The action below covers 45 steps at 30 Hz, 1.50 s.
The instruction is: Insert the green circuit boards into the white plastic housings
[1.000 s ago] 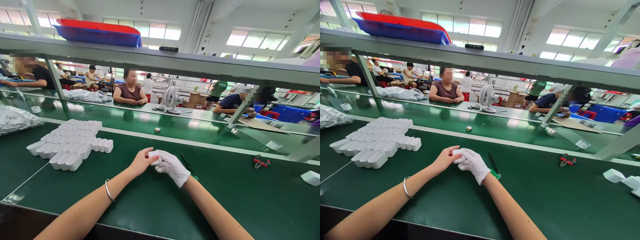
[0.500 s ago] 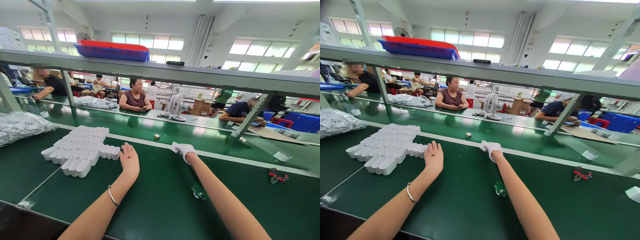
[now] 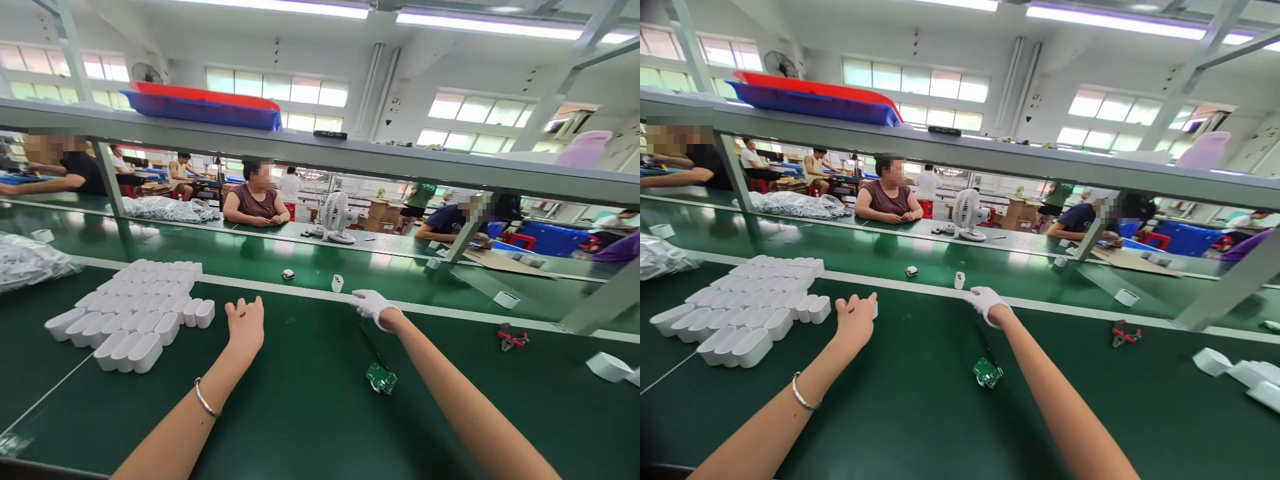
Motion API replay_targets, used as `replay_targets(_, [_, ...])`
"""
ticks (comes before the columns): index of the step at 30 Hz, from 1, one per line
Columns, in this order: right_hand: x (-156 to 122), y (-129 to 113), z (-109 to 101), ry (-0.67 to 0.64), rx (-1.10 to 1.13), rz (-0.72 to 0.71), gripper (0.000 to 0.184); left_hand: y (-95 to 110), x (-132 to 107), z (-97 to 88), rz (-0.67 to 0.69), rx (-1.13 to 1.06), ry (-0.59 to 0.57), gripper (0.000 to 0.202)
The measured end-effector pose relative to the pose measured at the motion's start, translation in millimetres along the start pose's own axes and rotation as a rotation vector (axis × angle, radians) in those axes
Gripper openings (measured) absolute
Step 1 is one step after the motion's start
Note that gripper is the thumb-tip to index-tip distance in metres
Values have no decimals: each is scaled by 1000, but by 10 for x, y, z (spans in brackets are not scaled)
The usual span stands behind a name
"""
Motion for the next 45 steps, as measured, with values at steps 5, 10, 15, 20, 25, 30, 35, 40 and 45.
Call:
replay_targets(5, [-831, -109, -195, -251, -285, -38, 55, 288, -147, 86, 206, -132, -25, 43])
replay_targets(10, [-1190, -172, 5, -337, -658, 44, 25, 319, -145, 162, 173, -306, -4, 26])
replay_targets(15, [-997, -502, 379, -258, -588, -114, 12, 170, -28, 297, 22, -472, 5, 46])
replay_targets(20, [-814, -793, 504, -353, -568, -225, 7, 79, 79, 429, -57, -632, -14, 58])
replay_targets(25, [-421, -1033, 354, -458, -669, -152, 16, 92, 95, 471, -128, -695, -33, 60])
replay_targets(30, [338, -1432, 955, -339, -660, -199, 26, 142, 52, 470, -192, -695, -66, 62])
replay_targets(35, [926, -1599, 1863, -326, -579, -257, 50, 91, 10, 529, -311, -710, -117, 53])
replay_targets(40, [1173, -1488, 2215, -355, -568, -284, 30, 78, 24, 542, -336, -745, -164, 53])
replay_targets(45, [1155, -1296, 2080, -369, -508, -285, 29, 55, -3, 417, -351, -753, -164, 51])
Point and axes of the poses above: each hand's wrist, its own x-axis towards the middle knuckle, its own z-axis out of the palm, y = z × x, the point moved 5 cm from there along x, towards the middle knuckle, and after that the axes turned 11 degrees about -z, right-handed, at the moved point
